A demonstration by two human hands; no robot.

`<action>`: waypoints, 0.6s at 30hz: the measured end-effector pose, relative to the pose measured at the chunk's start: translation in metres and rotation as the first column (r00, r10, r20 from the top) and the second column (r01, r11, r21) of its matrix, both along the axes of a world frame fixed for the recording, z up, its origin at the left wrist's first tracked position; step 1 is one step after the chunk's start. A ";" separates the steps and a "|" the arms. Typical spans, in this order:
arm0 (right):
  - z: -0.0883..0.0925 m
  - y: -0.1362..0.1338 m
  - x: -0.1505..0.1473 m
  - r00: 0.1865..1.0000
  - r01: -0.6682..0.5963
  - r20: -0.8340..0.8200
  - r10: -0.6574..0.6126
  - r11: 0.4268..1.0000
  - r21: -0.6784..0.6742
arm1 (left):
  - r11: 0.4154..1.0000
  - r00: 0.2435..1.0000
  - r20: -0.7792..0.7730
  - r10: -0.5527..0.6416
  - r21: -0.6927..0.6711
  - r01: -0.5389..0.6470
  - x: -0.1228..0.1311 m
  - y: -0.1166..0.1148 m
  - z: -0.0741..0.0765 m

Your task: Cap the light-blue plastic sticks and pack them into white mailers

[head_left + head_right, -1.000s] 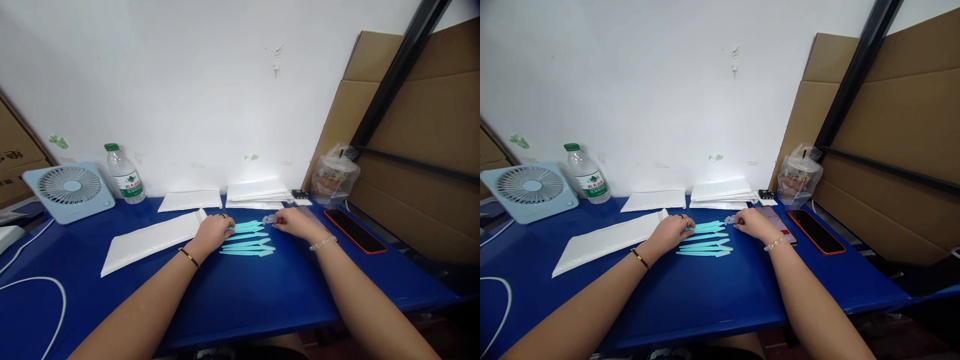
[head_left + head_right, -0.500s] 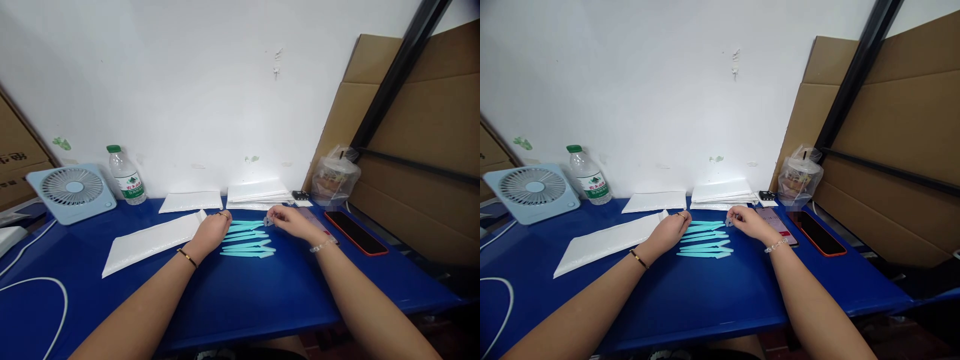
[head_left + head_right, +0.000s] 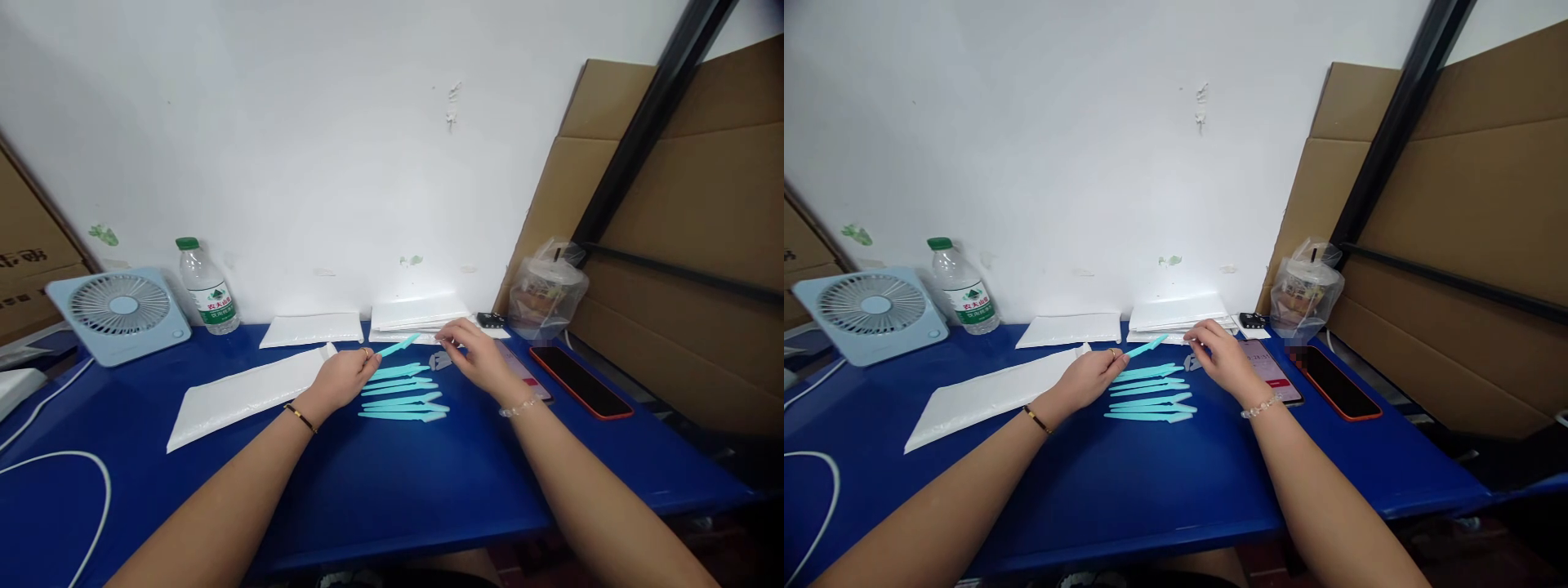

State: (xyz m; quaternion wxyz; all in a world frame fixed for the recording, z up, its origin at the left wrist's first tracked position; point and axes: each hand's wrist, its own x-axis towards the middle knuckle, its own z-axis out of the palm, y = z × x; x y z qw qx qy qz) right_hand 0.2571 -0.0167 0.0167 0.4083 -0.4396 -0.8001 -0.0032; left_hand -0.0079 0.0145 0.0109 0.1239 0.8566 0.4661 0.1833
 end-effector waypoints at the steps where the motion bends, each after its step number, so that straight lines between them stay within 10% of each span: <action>1: 0.000 -0.001 -0.002 1.000 0.010 -0.003 -0.010 0.999 0.053 | 1.000 1.000 0.015 0.004 -0.009 -0.004 0.001 -0.001 0.000; 7: -0.007 -0.003 -0.006 0.997 0.050 0.044 -0.065 0.957 0.286 | 1.000 0.997 0.074 -0.007 -0.011 0.007 0.003 -0.005 0.002; 18: -0.006 -0.008 -0.014 0.995 -0.015 0.103 -0.016 0.957 0.289 | 0.999 0.994 0.108 -0.003 -0.045 0.008 0.004 -0.007 0.004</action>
